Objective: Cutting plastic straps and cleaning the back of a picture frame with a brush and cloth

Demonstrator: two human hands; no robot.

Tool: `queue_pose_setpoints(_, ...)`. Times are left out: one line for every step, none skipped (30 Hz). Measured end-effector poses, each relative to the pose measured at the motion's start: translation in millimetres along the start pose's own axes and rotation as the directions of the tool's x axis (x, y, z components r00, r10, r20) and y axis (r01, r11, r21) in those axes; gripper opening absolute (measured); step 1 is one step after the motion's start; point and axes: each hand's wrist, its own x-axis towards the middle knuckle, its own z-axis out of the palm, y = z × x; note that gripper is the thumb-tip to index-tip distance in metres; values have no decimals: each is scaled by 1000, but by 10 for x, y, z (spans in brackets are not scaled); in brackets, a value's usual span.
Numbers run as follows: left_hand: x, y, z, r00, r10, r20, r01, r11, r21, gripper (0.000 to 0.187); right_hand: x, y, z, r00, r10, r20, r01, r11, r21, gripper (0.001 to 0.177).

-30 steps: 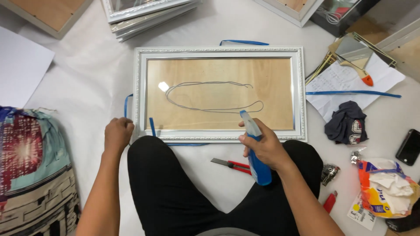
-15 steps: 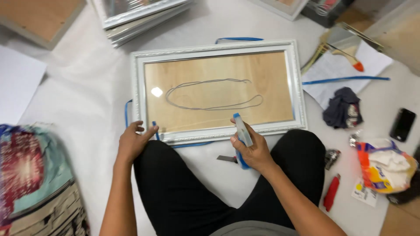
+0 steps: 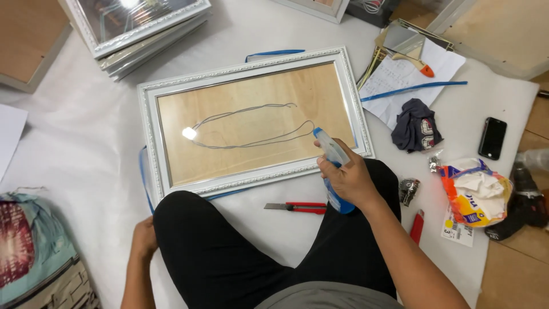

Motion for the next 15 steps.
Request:
queue_pose_setpoints(-293, 34, 44, 997, -62, -54, 58, 996, -68, 32, -31, -95, 26, 989, 144, 38, -144, 990, -3, 41)
queue_pose_setpoints(-443, -68, 60, 995, -77, -68, 72, 995, -74, 32, -63, -85, 54, 988, 140, 59, -140, 990, -2, 41)
queue_pose_setpoints(-565, -152, 44, 992, -94, -84, 91, 995, -41, 33, -69, -86, 103, 982, 176, 61, -176, 984, -12, 40)
queue_pose_setpoints(-682, -230, 28, 989, -111, -101, 111, 994, -8, 34, -70, -90, 154, 975, 213, 62, -212, 977, -23, 39)
queue_pose_setpoints(-767, -324, 1, 987, -115, -115, 115, 993, -11, 34, -78, -112, 212, 976, 205, 74, -204, 979, -17, 39)
queue_pose_setpoints(-845, -410, -16, 984, -126, -128, 132, 990, 43, 36, -76, -130, 265, 964, 243, 105, -240, 970, -39, 39)
queue_pose_setpoints(-883, -473, -19, 984, -129, -121, 142, 984, 108, 38, -107, -139, 294, 948, 296, 116, -290, 955, -64, 38)
queue_pose_setpoints(-908, -528, -29, 985, -126, -116, 140, 983, 117, 38, -96, -110, 373, 947, 302, 111, -297, 953, -59, 38)
queue_pose_setpoints(-858, -518, 59, 990, -112, -87, 126, 975, 182, 39, -100, -74, 365, 978, 193, 82, -195, 981, 13, 38)
queue_pose_setpoints(-815, -501, 156, 994, -98, -58, 109, 963, 247, 42, -101, -35, 343, 996, 82, 46, -85, 993, 78, 38)
queue_pose_setpoints(-878, -377, 97, 997, -77, -32, 82, 963, 255, 42, -67, -37, 263, 996, 91, 14, -92, 993, 70, 38)
queue_pose_setpoints(-942, -251, 37, 977, 45, -210, -27, 995, 92, 42, -34, -40, 175, 992, -100, -74, 97, 994, -44, 39)
queue_pose_setpoints(-992, -127, -60, 910, 126, -395, -159, 986, -54, 47, -4, -41, 103, 947, -290, -136, 266, 948, -173, 40)
queue_pose_setpoints(-925, -72, -87, 917, 150, -370, -179, 983, -47, 47, 95, 5, -10, 945, -281, -166, 250, 950, -187, 40)
queue_pose_setpoints(-875, -30, -126, 839, 298, -455, -349, 937, -30, 41, 162, 63, -125, 885, -381, -267, 288, 900, -328, 39)
